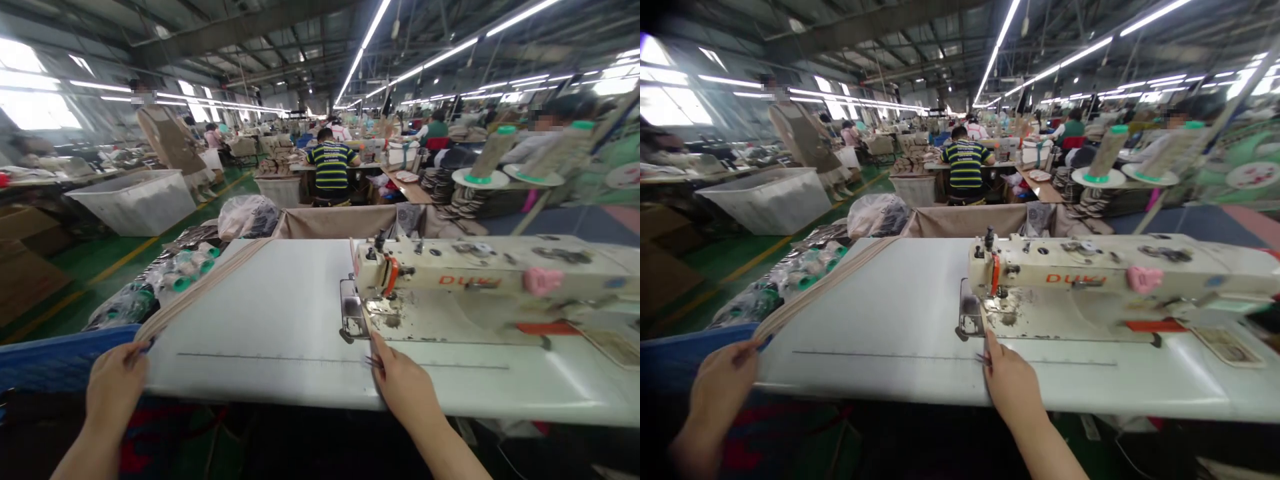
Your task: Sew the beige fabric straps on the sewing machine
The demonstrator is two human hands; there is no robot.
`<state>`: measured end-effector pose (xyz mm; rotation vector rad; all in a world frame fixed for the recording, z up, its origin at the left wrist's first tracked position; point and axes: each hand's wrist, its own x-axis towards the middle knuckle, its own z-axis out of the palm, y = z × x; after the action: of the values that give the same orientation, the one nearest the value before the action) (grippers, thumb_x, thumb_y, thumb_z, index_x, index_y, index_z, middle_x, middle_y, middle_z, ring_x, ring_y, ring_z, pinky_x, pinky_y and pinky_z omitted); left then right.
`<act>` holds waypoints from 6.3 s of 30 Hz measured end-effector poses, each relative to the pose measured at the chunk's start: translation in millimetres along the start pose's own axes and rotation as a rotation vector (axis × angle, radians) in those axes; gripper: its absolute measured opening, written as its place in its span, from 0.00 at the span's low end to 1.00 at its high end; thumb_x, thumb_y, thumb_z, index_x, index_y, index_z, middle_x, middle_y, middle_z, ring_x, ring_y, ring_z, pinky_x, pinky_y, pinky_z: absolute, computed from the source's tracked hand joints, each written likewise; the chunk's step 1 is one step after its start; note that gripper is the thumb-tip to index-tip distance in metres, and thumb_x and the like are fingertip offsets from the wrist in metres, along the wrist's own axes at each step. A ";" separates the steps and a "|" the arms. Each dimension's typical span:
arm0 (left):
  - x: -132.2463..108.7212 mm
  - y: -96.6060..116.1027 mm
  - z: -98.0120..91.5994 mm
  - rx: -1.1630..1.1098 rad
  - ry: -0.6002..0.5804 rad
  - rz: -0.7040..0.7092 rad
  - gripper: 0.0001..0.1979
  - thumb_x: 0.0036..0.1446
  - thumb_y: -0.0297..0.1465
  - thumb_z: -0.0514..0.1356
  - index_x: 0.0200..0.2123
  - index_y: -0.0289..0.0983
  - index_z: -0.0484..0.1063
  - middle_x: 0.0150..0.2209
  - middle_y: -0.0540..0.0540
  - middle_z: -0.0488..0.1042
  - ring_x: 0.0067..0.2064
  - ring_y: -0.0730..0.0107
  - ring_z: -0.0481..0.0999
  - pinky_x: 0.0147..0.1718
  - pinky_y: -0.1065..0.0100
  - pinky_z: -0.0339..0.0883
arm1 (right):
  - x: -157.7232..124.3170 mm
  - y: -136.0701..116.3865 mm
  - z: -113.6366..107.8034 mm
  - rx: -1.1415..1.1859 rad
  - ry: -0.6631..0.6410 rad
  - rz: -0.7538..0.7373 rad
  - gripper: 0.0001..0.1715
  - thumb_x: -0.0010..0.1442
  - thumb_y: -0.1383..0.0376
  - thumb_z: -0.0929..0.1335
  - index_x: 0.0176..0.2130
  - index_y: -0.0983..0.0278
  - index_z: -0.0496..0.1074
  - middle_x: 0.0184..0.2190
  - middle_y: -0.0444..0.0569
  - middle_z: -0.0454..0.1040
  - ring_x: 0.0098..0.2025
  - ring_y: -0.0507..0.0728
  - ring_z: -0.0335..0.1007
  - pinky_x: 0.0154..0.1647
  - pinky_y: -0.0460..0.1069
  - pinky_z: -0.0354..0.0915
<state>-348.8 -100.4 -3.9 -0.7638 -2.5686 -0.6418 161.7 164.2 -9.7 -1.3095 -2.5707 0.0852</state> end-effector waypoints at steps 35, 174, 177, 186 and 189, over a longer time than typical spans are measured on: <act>-179.4 358.0 81.6 -0.355 -0.317 1.145 0.32 0.70 0.44 0.54 0.71 0.36 0.56 0.69 0.40 0.62 0.70 0.53 0.61 0.66 0.50 0.64 | -11.7 84.9 -10.9 0.518 0.200 0.099 0.15 0.69 0.62 0.61 0.39 0.61 0.76 0.34 0.49 0.80 0.36 0.58 0.76 0.40 0.50 0.69; -99.4 391.1 99.5 -0.622 -0.704 0.843 0.06 0.63 0.28 0.62 0.38 0.41 0.81 0.39 0.48 0.76 0.37 0.68 0.76 0.39 0.68 0.70 | -15.6 75.3 0.1 0.065 0.350 0.015 0.13 0.65 0.66 0.63 0.44 0.64 0.75 0.33 0.51 0.80 0.33 0.59 0.73 0.37 0.50 0.63; -109.3 388.1 93.3 -0.610 -0.724 0.801 0.07 0.62 0.28 0.62 0.41 0.41 0.81 0.38 0.48 0.74 0.34 0.70 0.74 0.35 0.68 0.69 | -15.5 75.1 -0.1 0.059 0.344 0.016 0.13 0.65 0.67 0.63 0.43 0.64 0.75 0.33 0.50 0.80 0.33 0.59 0.73 0.37 0.50 0.62; -125.8 400.8 74.1 -0.480 -0.808 0.713 0.08 0.63 0.27 0.60 0.43 0.38 0.79 0.40 0.45 0.72 0.36 0.68 0.76 0.38 0.68 0.70 | -15.2 72.9 -2.8 0.041 0.348 0.012 0.12 0.62 0.69 0.63 0.42 0.63 0.74 0.31 0.48 0.78 0.32 0.58 0.72 0.35 0.51 0.60; -139.2 410.2 61.9 -0.415 -0.847 0.688 0.09 0.65 0.30 0.57 0.41 0.35 0.77 0.42 0.43 0.72 0.38 0.66 0.77 0.41 0.67 0.71 | -15.2 72.1 -4.0 0.042 0.328 0.018 0.11 0.60 0.69 0.63 0.41 0.63 0.74 0.31 0.48 0.78 0.32 0.59 0.72 0.34 0.51 0.60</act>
<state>-14.3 181.4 7.8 -2.3350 -2.5266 -0.7111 228.0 194.5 -20.8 -1.2174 -2.2696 -0.0671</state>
